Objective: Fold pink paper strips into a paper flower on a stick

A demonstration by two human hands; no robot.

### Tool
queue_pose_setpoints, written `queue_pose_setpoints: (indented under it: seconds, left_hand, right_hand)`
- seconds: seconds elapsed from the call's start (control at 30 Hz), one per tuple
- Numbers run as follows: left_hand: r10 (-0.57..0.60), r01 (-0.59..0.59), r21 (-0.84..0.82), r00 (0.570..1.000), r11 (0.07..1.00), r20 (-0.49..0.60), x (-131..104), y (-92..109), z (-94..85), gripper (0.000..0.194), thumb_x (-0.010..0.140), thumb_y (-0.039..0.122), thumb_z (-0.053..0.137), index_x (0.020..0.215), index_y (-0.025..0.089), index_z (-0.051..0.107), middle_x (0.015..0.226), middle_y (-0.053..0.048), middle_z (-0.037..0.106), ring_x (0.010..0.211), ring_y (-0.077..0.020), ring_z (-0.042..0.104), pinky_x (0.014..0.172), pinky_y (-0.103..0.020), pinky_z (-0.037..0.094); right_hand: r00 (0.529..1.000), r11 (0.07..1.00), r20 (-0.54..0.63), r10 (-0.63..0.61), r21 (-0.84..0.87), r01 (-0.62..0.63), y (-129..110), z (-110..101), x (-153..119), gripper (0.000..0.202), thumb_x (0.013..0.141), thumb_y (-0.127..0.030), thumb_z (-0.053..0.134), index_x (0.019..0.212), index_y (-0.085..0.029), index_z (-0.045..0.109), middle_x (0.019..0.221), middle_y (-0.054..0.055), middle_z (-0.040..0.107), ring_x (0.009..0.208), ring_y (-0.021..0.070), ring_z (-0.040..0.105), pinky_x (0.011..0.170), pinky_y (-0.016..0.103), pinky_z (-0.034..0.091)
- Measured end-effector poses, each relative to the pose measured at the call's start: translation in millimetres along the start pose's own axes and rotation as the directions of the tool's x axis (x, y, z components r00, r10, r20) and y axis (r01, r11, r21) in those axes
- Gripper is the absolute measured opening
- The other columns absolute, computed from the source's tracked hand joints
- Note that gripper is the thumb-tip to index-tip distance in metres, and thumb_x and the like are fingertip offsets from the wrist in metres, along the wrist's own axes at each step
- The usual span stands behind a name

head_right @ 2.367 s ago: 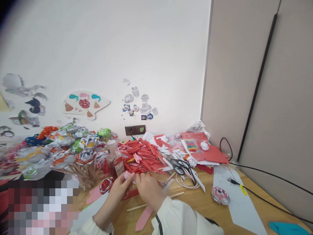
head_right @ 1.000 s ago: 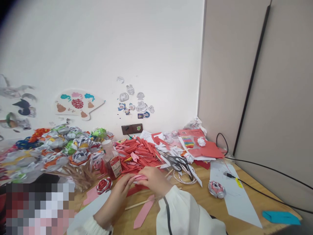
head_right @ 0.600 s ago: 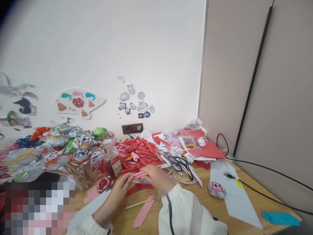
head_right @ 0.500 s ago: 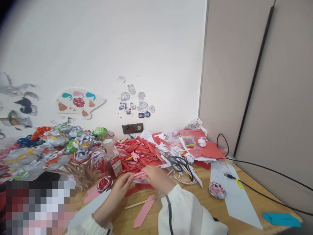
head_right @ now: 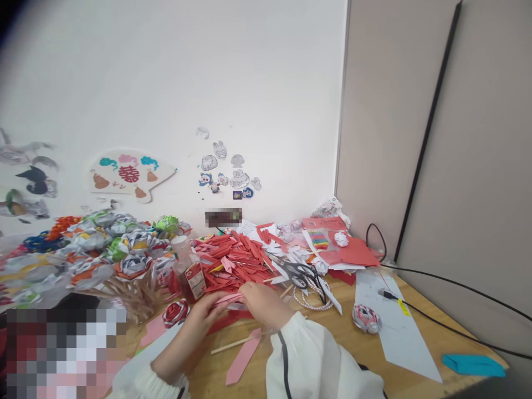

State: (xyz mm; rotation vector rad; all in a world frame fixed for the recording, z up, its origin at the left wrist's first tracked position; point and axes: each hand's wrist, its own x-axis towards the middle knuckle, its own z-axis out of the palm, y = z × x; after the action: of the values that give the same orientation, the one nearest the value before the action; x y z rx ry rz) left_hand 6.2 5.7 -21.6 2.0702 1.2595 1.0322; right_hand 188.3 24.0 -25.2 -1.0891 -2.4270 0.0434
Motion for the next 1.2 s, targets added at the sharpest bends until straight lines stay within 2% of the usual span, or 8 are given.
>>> queue_pose_setpoints:
  seconds: [0.2,0.37,0.53,0.63,0.7,0.8,0.93,1.2]
  left_hand:
    - [0.266,-0.231,0.593,0.963,0.772,0.028,-5.8,-5.9,3.1,0.021,0.081,0.023,0.047,0.096,0.016,0.061,0.094,-0.012,0.063,0.088,-0.0252,0.057,0.079,-0.041,0.043]
    - [0.275,-0.266,0.589,0.958,0.763,0.075,-12.7,-4.6,9.2,0.027,0.077,0.005,0.038,0.092,0.017,0.058,0.087,-0.009,0.064,0.083,-0.0210,0.056,0.078,-0.036,0.043]
    - [0.127,-0.106,0.303,0.990,0.947,-0.052,-6.9,-10.2,12.0,0.021,0.079,0.014,0.038,0.079,0.018,0.058,0.081,-0.008,0.063,0.076,-0.0215,0.054,0.073,-0.034,0.040]
    - [-0.100,0.093,-0.048,0.981,0.994,-0.169,0.9,-16.6,12.2,0.023,0.078,0.032,0.046,0.062,0.018,0.053,0.059,-0.001,0.054,0.057,-0.0161,0.047,0.056,-0.026,0.037]
    - [-0.201,0.162,-0.348,0.976,0.923,-0.080,4.2,-17.3,10.5,0.032,0.077,0.044,0.048,0.059,0.018,0.049,0.051,0.004,0.044,0.048,-0.0113,0.038,0.049,-0.022,0.030]
    - [-0.214,0.211,-0.684,0.973,0.699,0.081,4.6,-11.7,6.7,0.034,0.074,0.047,0.055,0.060,0.016,0.048,0.051,0.006,0.040,0.046,-0.0073,0.031,0.047,-0.020,0.025]
    - [-0.156,0.223,-0.871,0.973,0.438,0.170,2.5,-2.6,3.6,0.028,0.072,0.038,0.064,0.064,0.015,0.050,0.053,0.006,0.043,0.047,-0.0059,0.033,0.049,-0.019,0.027]
    - [-0.101,0.195,-0.908,0.980,0.370,0.169,1.6,2.7,0.6,0.026,0.075,0.037,0.061,0.067,0.016,0.048,0.056,0.005,0.042,0.047,-0.0053,0.033,0.050,-0.019,0.030]
  right_hand:
    - [1.000,0.999,0.002,-0.009,-0.041,0.009,2.6,7.9,0.3,0.012,0.086,-0.013,0.043,0.089,-0.014,0.055,0.086,0.007,0.061,0.075,0.0172,0.056,0.062,0.024,0.038]
    - [1.000,0.999,0.011,-0.020,-0.031,0.021,0.7,13.4,0.0,0.014,0.085,-0.012,0.043,0.092,-0.014,0.056,0.087,0.007,0.061,0.078,0.0184,0.057,0.063,0.025,0.039]
    - [0.999,0.994,-0.048,-0.014,0.104,0.019,5.1,-1.0,4.0,0.020,0.086,-0.022,0.047,0.104,-0.019,0.055,0.094,0.004,0.062,0.083,0.0165,0.058,0.068,0.023,0.041]
    - [0.961,0.973,-0.193,0.199,-0.079,-0.217,23.6,-12.4,9.7,0.030,0.087,-0.025,0.045,0.117,-0.018,0.049,0.097,0.006,0.062,0.088,0.0174,0.055,0.073,0.025,0.041]
    - [0.907,0.884,-0.248,0.339,-0.247,-0.398,38.8,-14.2,13.1,0.023,0.086,-0.019,0.045,0.104,-0.014,0.059,0.095,0.011,0.062,0.092,0.0217,0.053,0.075,0.030,0.040]
    - [0.897,0.847,-0.226,0.379,-0.305,-0.435,55.1,-7.3,15.4,0.021,0.081,-0.007,0.045,0.078,-0.010,0.066,0.078,0.015,0.064,0.085,0.0247,0.053,0.070,0.032,0.040]
    - [0.900,0.837,-0.225,0.372,-0.338,-0.430,58.5,6.1,14.8,0.021,0.080,-0.004,0.046,0.077,-0.012,0.065,0.082,0.013,0.064,0.086,0.0239,0.051,0.069,0.031,0.040]
    - [0.879,0.818,-0.298,0.372,-0.342,-0.462,58.2,17.8,16.0,0.019,0.078,-0.002,0.047,0.081,-0.011,0.063,0.084,0.014,0.060,0.087,0.0243,0.049,0.067,0.031,0.040]
